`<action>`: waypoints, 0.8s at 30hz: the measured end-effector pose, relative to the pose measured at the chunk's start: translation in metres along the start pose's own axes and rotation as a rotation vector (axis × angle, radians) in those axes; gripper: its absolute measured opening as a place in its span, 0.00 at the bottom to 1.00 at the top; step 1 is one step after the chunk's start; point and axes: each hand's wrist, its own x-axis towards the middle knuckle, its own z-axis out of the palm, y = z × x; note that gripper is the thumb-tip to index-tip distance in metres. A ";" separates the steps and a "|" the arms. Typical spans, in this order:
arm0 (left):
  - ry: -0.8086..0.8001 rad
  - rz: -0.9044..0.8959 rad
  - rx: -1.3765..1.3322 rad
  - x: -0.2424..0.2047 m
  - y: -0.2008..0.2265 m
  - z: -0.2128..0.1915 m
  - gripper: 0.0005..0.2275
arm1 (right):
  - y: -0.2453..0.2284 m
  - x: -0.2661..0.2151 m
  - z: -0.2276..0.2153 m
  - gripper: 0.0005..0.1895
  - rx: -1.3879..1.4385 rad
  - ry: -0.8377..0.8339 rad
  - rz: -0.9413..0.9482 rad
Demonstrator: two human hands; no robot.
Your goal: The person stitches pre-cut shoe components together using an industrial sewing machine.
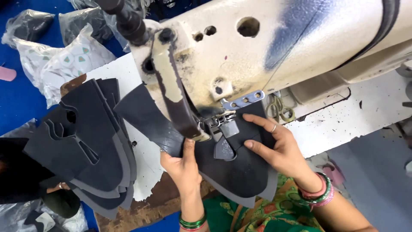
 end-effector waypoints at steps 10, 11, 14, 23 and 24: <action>-0.130 0.033 0.005 0.018 -0.001 -0.007 0.12 | 0.007 0.008 0.002 0.28 0.162 0.009 0.078; -0.178 0.022 -0.043 0.020 -0.003 -0.010 0.13 | 0.008 0.009 0.001 0.28 0.171 -0.004 0.070; -0.298 -0.481 0.365 0.041 0.005 -0.078 0.18 | 0.055 -0.002 -0.021 0.27 0.204 0.062 0.070; -0.376 -0.026 0.605 0.143 -0.166 -0.127 0.15 | 0.132 0.016 -0.043 0.24 -1.037 0.392 -0.110; -0.367 -0.021 0.586 0.143 -0.172 -0.127 0.15 | 0.134 0.020 -0.044 0.24 -1.039 0.394 -0.114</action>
